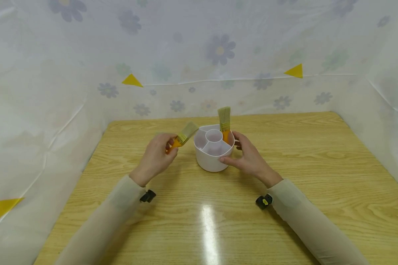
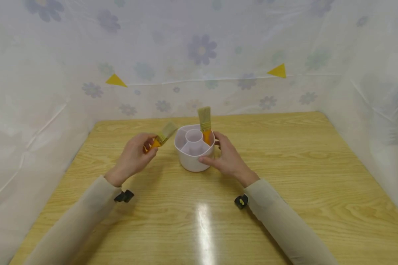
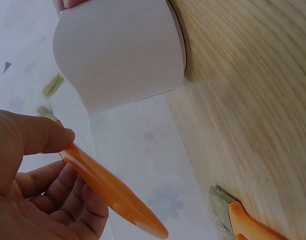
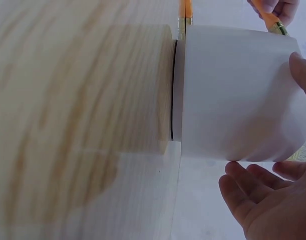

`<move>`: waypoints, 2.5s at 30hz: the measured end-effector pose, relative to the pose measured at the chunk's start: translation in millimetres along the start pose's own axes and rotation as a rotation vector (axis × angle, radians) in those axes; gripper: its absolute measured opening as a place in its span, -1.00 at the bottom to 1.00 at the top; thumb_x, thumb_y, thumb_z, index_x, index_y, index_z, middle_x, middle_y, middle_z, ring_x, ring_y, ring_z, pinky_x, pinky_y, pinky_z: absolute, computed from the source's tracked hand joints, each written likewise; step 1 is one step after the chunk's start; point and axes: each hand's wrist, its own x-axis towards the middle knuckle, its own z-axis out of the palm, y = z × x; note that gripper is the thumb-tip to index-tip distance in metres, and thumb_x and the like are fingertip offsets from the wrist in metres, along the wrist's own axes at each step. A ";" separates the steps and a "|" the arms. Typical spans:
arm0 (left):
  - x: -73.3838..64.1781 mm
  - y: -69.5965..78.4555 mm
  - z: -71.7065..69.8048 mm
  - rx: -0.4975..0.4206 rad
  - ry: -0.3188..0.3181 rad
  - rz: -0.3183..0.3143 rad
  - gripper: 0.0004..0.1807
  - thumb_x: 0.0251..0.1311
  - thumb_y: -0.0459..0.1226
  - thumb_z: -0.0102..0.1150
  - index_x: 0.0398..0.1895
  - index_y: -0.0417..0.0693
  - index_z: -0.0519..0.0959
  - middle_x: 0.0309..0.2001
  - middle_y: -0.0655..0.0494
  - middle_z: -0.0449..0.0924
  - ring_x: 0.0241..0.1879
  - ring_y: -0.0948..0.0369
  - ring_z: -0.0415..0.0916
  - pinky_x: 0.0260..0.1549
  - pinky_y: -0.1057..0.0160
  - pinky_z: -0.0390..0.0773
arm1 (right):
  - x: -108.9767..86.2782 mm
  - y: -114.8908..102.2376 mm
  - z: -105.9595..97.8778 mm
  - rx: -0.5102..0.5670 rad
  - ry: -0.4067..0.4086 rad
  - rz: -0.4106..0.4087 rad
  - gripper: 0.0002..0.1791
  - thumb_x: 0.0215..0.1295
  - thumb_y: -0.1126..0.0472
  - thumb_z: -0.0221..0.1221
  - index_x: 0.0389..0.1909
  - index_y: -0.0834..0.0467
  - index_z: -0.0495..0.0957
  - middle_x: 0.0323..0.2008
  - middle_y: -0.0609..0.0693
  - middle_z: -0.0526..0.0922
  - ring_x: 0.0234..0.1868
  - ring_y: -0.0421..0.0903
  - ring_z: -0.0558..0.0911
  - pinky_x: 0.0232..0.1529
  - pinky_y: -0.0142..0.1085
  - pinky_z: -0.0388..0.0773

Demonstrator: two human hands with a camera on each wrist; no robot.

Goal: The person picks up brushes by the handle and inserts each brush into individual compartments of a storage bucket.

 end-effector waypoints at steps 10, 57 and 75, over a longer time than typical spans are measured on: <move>1.6 15.4 1.3 -0.013 -0.002 0.059 -0.63 0.17 -0.40 0.21 0.06 -0.28 0.49 -0.25 0.00 0.48 -0.33 0.14 0.42 -0.37 0.24 0.50 | 0.0 1.6 1.4 -0.017 0.002 0.009 -0.05 0.09 0.12 0.39 0.43 0.22 0.07 0.31 0.19 0.25 0.27 0.21 0.31 0.21 0.12 0.28; 13.7 43.5 11.0 -0.112 0.057 0.180 -0.66 0.15 -0.40 0.24 0.02 -0.22 0.52 -0.28 0.03 0.49 -0.37 0.19 0.41 -0.44 0.30 0.49 | 8.0 44.5 6.4 -0.003 0.020 0.028 0.02 0.00 -0.17 0.39 0.40 0.11 0.09 0.27 0.00 0.31 0.27 0.01 0.33 0.23 0.02 0.29; 21.0 58.8 10.3 -0.146 0.055 0.204 -0.63 0.15 -0.41 0.22 0.06 -0.23 0.51 -0.27 0.04 0.50 -0.37 0.21 0.41 -0.42 0.29 0.50 | -2.4 2.0 -0.1 0.010 -0.010 0.050 -0.08 0.13 0.12 0.36 0.39 0.29 0.06 0.29 0.23 0.27 0.28 0.17 0.30 0.23 0.13 0.25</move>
